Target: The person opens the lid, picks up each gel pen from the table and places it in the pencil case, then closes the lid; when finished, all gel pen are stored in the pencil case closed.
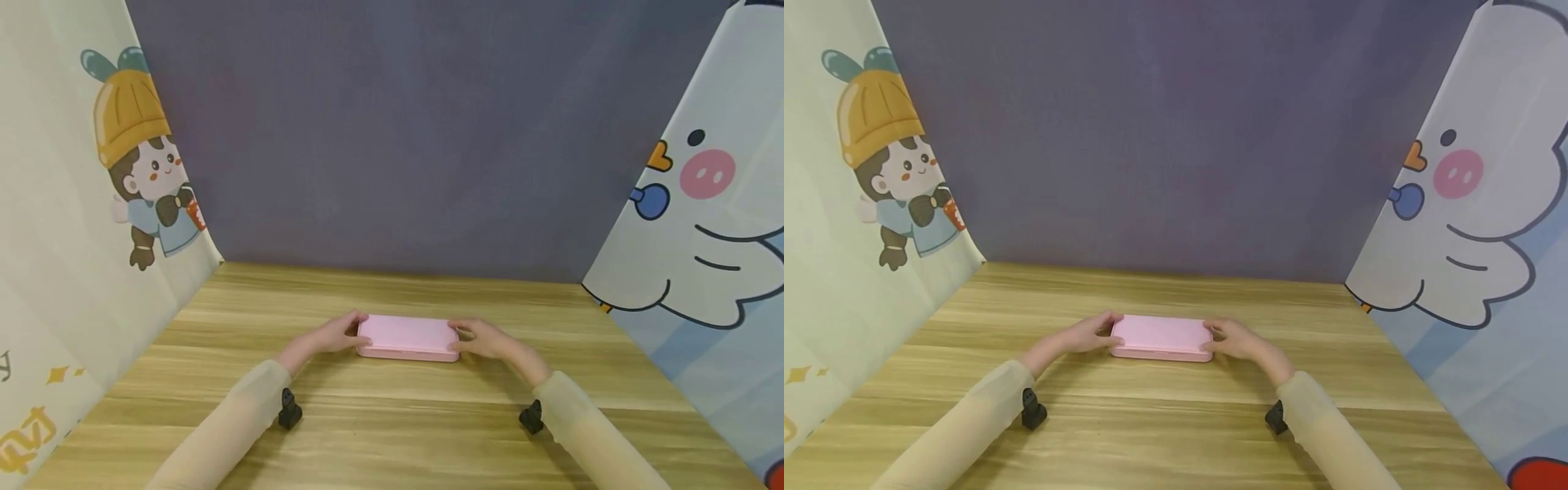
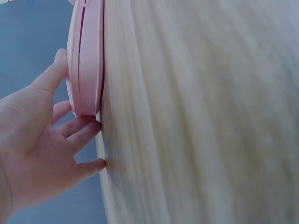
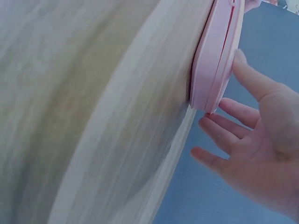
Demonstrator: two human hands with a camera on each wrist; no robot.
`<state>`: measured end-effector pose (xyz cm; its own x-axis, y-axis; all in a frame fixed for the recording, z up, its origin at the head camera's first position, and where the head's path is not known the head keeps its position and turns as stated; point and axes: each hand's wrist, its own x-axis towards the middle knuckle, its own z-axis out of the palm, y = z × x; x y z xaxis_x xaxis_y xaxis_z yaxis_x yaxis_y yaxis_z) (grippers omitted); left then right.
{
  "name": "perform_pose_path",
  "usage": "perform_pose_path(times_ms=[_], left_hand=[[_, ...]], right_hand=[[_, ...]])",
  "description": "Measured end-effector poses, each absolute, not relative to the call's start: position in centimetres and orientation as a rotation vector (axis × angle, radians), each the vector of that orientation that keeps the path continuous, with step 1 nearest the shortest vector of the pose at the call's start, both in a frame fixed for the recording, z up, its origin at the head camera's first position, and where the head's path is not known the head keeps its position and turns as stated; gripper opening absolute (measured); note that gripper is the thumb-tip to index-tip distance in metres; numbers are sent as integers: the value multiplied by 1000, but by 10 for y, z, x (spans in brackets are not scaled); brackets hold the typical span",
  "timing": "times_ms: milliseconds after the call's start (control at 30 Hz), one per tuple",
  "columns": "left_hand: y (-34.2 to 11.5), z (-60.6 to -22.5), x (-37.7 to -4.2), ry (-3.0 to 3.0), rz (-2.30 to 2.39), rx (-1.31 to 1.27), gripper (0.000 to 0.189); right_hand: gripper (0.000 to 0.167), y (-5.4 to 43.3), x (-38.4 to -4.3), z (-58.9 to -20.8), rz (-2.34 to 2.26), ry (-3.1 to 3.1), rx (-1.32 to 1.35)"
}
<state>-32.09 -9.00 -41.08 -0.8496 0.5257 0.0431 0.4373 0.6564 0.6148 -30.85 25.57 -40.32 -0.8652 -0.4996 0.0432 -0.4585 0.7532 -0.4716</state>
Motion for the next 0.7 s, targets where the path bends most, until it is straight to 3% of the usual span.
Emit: perform_pose_path(times_ms=[700], left_hand=[[-93,-413,-322,2691,900,867,67]], right_hand=[[61,260,-310,-403,-782,2850,-808]])
